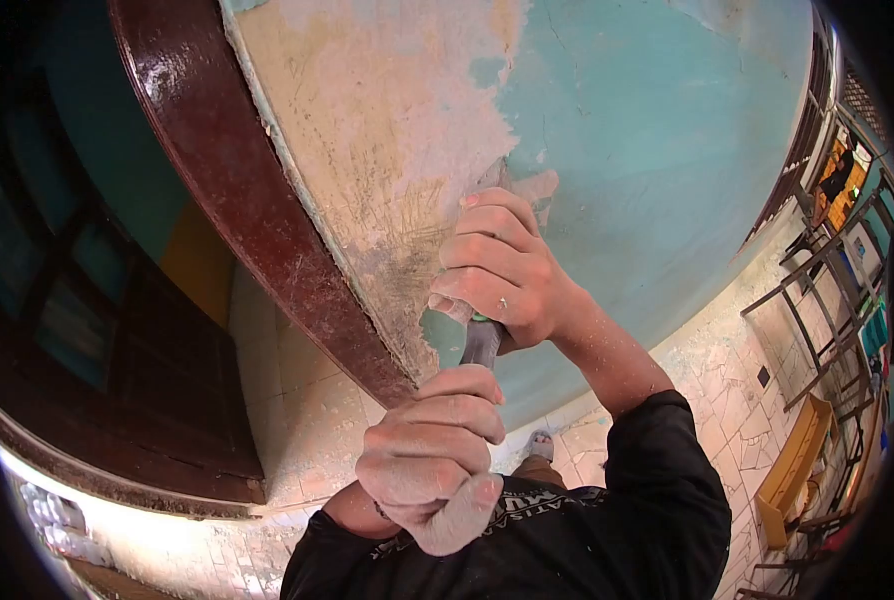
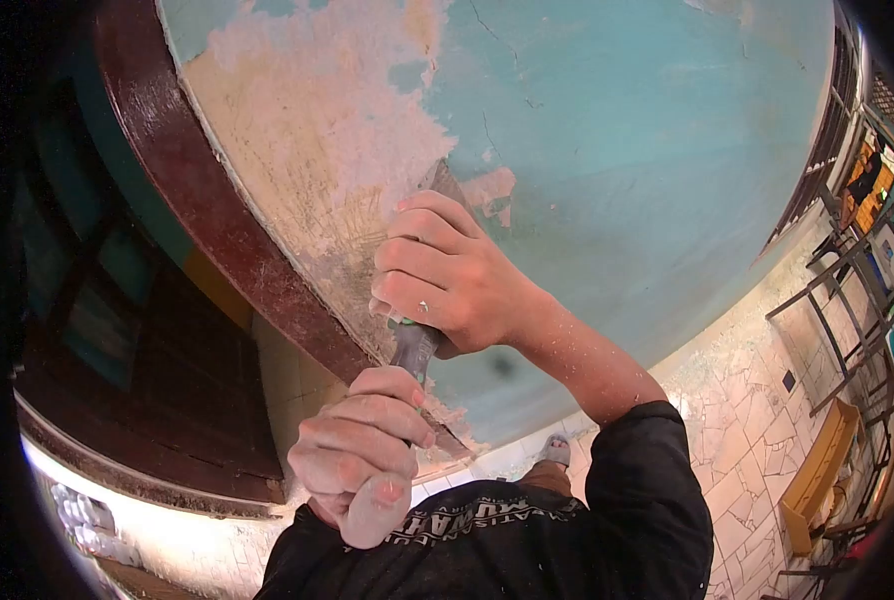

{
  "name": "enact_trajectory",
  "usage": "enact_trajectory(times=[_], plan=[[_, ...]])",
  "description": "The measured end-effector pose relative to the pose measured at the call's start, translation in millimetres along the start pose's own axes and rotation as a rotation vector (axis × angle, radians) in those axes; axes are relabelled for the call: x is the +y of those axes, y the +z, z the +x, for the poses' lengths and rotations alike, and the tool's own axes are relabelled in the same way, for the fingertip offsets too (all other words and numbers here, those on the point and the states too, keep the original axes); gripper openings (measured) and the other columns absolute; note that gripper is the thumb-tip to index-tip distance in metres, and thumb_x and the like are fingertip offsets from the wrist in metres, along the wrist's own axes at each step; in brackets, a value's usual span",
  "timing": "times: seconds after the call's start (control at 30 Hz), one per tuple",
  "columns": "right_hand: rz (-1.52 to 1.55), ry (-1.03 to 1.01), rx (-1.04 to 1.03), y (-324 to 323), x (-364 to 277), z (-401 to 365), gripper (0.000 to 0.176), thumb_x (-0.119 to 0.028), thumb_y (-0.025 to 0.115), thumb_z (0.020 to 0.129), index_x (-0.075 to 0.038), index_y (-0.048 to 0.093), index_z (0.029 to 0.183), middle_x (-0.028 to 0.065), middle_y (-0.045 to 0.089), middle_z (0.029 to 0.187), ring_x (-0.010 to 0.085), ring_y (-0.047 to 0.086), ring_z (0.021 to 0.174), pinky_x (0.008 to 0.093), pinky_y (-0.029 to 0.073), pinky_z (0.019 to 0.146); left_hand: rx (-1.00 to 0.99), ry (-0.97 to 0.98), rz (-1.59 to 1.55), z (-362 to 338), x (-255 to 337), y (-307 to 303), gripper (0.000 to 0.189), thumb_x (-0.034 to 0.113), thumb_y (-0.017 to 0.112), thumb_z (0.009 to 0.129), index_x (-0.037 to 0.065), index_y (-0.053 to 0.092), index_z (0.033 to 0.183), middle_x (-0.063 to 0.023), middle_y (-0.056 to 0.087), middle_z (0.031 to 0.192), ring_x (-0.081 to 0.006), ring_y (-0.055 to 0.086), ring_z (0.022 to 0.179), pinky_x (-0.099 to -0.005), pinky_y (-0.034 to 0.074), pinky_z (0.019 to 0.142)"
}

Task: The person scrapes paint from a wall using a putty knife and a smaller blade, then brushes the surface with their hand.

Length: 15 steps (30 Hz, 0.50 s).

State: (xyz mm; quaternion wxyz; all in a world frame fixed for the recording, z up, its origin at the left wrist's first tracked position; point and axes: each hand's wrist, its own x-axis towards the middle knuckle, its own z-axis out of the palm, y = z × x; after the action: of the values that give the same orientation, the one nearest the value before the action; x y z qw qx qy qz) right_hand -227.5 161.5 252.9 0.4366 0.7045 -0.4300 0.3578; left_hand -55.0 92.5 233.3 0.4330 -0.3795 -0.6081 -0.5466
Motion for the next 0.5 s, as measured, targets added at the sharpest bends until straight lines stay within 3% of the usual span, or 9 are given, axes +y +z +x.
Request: enact_trajectory(times=[0.17, 0.37, 0.43, 0.5], plan=[[0.073, -0.030, -0.076, 10, -8, -4, 0.019, -0.014, 0.066, 0.070, -0.004, 0.056, 0.082, 0.0081, 0.056, 0.090, 0.0290, 0.054, 0.091, 0.0503, 0.045, 0.096, 0.095, -0.003, 0.020, -19, 9, -4, 0.027, -0.006, 0.060, 0.073, 0.003, 0.044, 0.055, -0.0079, 0.050, 0.057, -0.0256, 0.054, 0.054, -0.0480, 0.048, 0.066], [0.013, 0.029, -0.032, 5, -9, -9, 0.024, -0.012, 0.067, 0.069, -0.003, 0.060, 0.091, 0.0119, 0.058, 0.101, 0.0322, 0.056, 0.102, 0.0518, 0.044, 0.100, 0.001, -0.020, 0.053, -13, 3, 0, 0.028, -0.004, 0.060, 0.077, 0.003, 0.043, 0.056, -0.0061, 0.051, 0.056, -0.0243, 0.055, 0.055, -0.0479, 0.049, 0.067], [-0.052, 0.047, -0.035, 8, -14, -8, 0.026, -0.011, 0.067, 0.071, -0.002, 0.062, 0.095, 0.0133, 0.059, 0.105, 0.0340, 0.056, 0.105, 0.0524, 0.043, 0.102, 0.121, -0.015, 0.058, -24, -2, -8, 0.028, -0.003, 0.062, 0.078, 0.003, 0.043, 0.057, -0.0063, 0.051, 0.057, -0.0250, 0.057, 0.057, -0.0494, 0.051, 0.070], [-0.284, 0.319, 0.155, 15, -34, -13, 0.034, -0.005, 0.069, 0.074, 0.001, 0.064, 0.108, 0.0164, 0.059, 0.113, 0.0378, 0.057, 0.110, 0.0510, 0.044, 0.102, 0.127, -0.015, 0.071, -29, 2, -8, 0.029, -0.002, 0.063, 0.079, 0.003, 0.044, 0.057, -0.0069, 0.051, 0.056, -0.0258, 0.058, 0.059, -0.0510, 0.052, 0.072]])
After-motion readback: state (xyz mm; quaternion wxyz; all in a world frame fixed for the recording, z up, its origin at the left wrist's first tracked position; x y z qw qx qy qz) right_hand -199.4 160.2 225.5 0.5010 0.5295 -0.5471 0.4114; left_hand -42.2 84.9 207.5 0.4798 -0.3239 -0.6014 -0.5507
